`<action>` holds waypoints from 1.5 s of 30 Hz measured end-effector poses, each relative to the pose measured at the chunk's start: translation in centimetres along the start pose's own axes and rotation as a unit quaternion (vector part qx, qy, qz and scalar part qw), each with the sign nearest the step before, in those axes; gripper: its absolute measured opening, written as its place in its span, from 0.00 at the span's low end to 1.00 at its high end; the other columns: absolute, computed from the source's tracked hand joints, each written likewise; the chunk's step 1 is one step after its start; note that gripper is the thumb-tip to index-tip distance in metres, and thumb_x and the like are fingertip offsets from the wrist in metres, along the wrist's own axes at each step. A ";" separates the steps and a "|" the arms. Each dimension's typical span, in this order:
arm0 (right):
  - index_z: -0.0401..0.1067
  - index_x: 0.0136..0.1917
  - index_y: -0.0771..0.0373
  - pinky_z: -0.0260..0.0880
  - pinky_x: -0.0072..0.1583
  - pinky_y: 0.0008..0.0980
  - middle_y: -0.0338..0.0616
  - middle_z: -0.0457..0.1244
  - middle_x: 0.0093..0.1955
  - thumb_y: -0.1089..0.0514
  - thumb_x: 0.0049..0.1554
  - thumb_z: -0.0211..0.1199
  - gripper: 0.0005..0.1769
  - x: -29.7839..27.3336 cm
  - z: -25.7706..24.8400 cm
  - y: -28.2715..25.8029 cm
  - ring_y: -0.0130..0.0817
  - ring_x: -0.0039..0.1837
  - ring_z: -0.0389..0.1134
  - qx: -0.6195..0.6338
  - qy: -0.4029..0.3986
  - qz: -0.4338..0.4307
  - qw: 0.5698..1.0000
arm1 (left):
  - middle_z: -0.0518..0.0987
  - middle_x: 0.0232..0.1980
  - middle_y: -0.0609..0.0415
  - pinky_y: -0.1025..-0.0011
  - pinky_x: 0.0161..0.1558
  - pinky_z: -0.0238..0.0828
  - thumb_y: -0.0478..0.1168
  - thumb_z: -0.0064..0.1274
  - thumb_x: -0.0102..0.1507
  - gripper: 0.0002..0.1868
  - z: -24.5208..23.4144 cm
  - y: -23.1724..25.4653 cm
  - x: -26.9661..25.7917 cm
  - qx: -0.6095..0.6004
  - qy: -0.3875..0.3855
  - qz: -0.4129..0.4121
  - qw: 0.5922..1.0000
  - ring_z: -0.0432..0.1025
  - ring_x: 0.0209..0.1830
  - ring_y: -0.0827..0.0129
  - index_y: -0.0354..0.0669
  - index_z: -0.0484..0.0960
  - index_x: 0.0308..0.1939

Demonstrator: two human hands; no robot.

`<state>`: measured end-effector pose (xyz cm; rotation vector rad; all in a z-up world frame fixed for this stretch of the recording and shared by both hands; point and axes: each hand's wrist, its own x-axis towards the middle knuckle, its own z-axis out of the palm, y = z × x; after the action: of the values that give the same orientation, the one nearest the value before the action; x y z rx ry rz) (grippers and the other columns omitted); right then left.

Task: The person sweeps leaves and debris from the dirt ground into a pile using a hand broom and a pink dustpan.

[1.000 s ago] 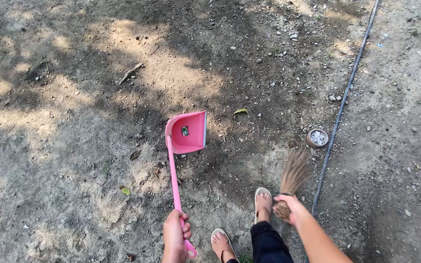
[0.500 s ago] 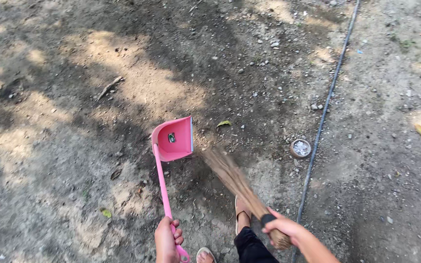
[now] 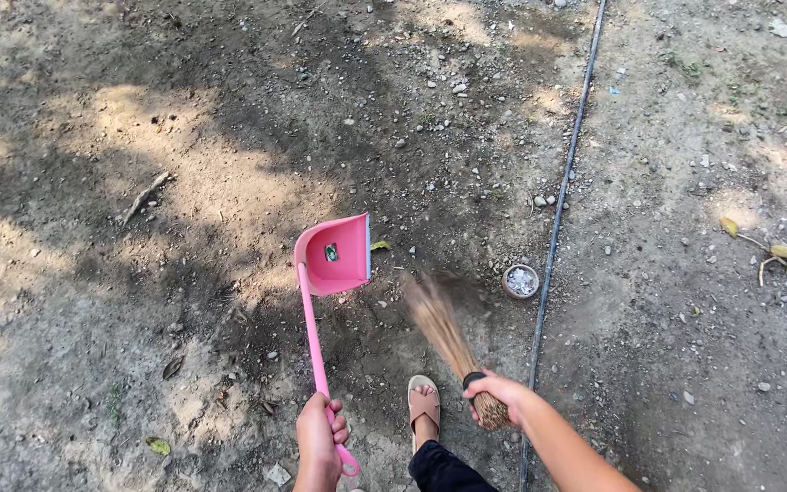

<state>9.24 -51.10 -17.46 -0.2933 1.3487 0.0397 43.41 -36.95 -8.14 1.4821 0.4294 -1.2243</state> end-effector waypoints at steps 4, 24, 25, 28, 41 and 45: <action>0.38 0.83 0.28 0.69 0.34 0.42 0.54 0.66 0.37 0.63 0.47 0.68 0.63 -5.6 -1.8 -1.9 0.42 0.33 0.67 -0.020 -0.033 0.014 0.999 | 0.69 0.30 0.55 0.75 0.16 0.45 0.40 0.43 0.64 0.07 2.8 1.1 1.0 -0.018 -0.008 0.003 1.000 0.53 0.17 0.78 0.40 0.66 0.38; 0.49 0.83 0.35 0.72 0.34 0.36 0.50 0.67 0.40 0.64 0.47 0.69 0.57 -1.2 5.2 -12.0 0.38 0.35 0.68 -0.066 -0.126 -0.009 0.990 | 0.69 0.30 0.55 0.75 0.16 0.44 0.42 0.43 0.66 0.08 2.4 4.3 3.9 -0.078 0.052 0.027 0.995 0.52 0.17 0.78 0.41 0.66 0.39; 0.43 0.84 0.34 0.71 0.34 0.38 0.50 0.68 0.42 0.64 0.47 0.68 0.60 -2.7 3.0 -12.5 0.38 0.33 0.66 -0.098 -0.083 -0.009 0.992 | 0.68 0.30 0.55 0.75 0.16 0.44 0.42 0.43 0.66 0.08 2.3 4.7 4.5 -0.074 0.054 0.022 0.996 0.52 0.17 0.78 0.41 0.66 0.39; 0.40 0.82 0.31 0.69 0.34 0.42 0.55 0.65 0.40 0.65 0.47 0.68 0.61 -3.9 -2.0 -14.5 0.43 0.34 0.66 -0.080 0.020 -0.019 0.996 | 0.69 0.31 0.55 0.75 0.17 0.44 0.42 0.43 0.66 0.08 2.8 5.7 6.7 -0.076 0.051 0.008 0.996 0.53 0.17 0.78 0.41 0.66 0.39; 0.63 0.62 0.54 0.70 0.32 0.53 0.57 0.63 0.33 0.65 0.43 0.70 0.34 13.8 19.9 -18.2 0.51 0.30 0.67 -0.057 -0.056 -0.028 0.996 | 0.68 0.30 0.56 0.74 0.16 0.43 0.41 0.42 0.65 0.08 3.8 16.3 10.6 -0.056 0.040 0.005 0.998 0.52 0.17 0.78 0.40 0.65 0.38; 0.57 0.74 0.40 0.71 0.35 0.47 0.52 0.64 0.39 0.68 0.49 0.68 0.45 11.9 23.8 -18.1 0.47 0.33 0.68 -0.056 -0.135 0.014 0.989 | 0.68 0.29 0.57 0.75 0.16 0.42 0.40 0.43 0.65 0.07 5.1 19.7 12.9 -0.069 0.028 0.020 0.997 0.50 0.17 0.79 0.41 0.66 0.38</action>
<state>38.15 -64.73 -21.07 -0.3495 1.0824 0.1740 62.04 -52.21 -8.38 1.4035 0.5095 -1.1009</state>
